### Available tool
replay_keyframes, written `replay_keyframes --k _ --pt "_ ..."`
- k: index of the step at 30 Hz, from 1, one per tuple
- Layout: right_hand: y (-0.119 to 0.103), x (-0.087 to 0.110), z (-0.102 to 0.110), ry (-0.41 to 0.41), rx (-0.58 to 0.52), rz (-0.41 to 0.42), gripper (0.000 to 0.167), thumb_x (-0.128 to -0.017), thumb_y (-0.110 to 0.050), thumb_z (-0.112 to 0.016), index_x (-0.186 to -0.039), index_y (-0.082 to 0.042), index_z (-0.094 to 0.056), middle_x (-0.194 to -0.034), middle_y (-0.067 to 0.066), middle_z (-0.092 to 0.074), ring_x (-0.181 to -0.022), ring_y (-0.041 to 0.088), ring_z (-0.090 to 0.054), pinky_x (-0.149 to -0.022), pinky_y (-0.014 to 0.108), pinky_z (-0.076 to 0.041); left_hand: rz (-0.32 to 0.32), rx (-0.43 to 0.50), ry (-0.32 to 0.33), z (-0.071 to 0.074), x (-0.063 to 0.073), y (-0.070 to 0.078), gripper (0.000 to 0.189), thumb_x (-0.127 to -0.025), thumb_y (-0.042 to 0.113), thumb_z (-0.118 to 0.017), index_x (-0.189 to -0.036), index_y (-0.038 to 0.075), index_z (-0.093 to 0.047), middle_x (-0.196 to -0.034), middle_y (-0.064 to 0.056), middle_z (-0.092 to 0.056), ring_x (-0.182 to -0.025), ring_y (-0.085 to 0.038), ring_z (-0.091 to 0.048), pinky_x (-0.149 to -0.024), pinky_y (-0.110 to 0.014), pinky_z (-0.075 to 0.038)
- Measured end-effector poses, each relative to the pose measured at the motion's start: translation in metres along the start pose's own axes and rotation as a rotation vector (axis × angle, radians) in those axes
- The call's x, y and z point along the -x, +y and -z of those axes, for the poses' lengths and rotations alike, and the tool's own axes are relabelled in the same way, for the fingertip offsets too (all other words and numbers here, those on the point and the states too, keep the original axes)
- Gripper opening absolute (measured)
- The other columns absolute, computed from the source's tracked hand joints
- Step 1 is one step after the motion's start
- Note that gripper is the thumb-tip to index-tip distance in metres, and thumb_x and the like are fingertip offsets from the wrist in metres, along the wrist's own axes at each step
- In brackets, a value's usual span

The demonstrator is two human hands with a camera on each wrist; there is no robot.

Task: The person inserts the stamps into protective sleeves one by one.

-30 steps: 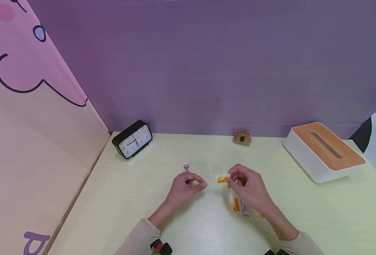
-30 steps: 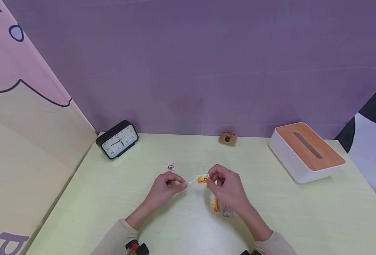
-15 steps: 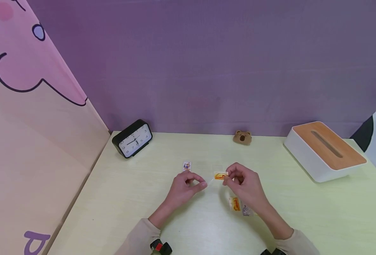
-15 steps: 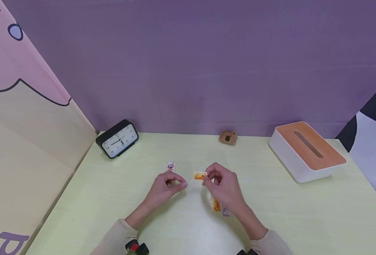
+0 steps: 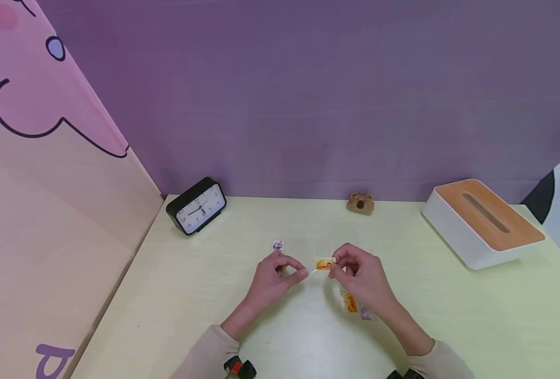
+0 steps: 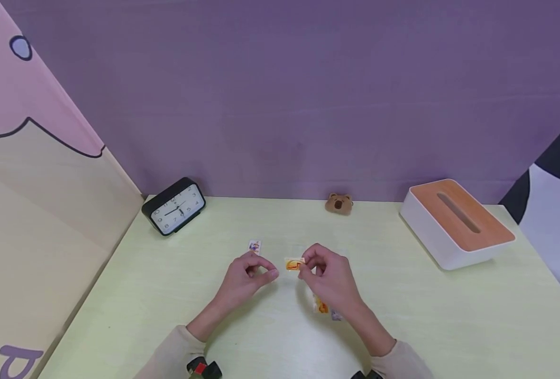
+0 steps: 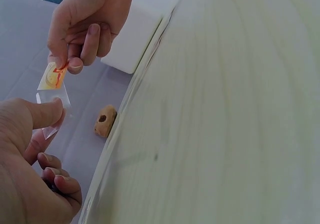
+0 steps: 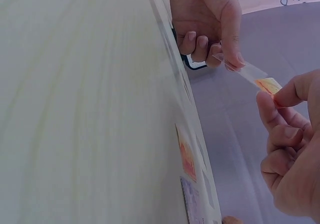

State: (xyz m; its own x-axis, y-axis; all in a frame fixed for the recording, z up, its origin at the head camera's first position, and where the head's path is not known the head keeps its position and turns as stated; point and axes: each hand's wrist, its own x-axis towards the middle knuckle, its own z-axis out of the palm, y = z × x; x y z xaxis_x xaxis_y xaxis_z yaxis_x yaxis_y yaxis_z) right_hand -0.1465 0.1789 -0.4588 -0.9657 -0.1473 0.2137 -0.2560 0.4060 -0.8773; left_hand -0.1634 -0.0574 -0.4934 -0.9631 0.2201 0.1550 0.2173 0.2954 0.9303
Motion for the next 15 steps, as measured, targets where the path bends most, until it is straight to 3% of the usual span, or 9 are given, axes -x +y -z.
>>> replay_keyframes --k 5,11,15 --pt "-0.0003 -0.0002 0.0005 0.013 0.0 -0.013 0.016 -0.097 0.006 -0.074 -0.098 -0.008 -0.068 -0.08 0.001 -0.078 -0.059 0.011 -0.045 -0.056 0.022 -0.035 -0.018 0.004 0.013 -0.0007 0.0006 0.0007 0.009 -0.094 0.011 -0.09 -0.094 0.003 -0.085 -0.091 -0.018 -0.064 -0.082 -0.023 -0.047 -0.077 -0.025 -0.035" --pt "-0.0029 0.0005 0.002 0.054 -0.041 -0.031 0.012 -0.1 0.005 -0.074 -0.102 -0.006 -0.068 -0.084 0.006 -0.079 -0.06 0.012 -0.047 -0.055 0.022 -0.035 -0.013 0.014 0.018 -0.0009 0.0014 0.0029 0.009 -0.093 0.01 -0.091 -0.093 0.003 -0.085 -0.087 -0.016 -0.061 -0.081 -0.02 -0.045 -0.076 -0.024 -0.034" --pt "-0.0032 0.0005 0.0018 0.059 -0.056 -0.02 0.01 -0.1 0.004 -0.073 -0.102 -0.004 -0.068 -0.083 0.005 -0.079 -0.059 0.011 -0.048 -0.055 0.021 -0.037 -0.004 0.017 0.007 -0.0013 0.0018 0.003 0.009 -0.094 0.011 -0.09 -0.095 0.003 -0.086 -0.083 -0.009 -0.058 -0.08 -0.016 -0.044 -0.075 -0.024 -0.034"
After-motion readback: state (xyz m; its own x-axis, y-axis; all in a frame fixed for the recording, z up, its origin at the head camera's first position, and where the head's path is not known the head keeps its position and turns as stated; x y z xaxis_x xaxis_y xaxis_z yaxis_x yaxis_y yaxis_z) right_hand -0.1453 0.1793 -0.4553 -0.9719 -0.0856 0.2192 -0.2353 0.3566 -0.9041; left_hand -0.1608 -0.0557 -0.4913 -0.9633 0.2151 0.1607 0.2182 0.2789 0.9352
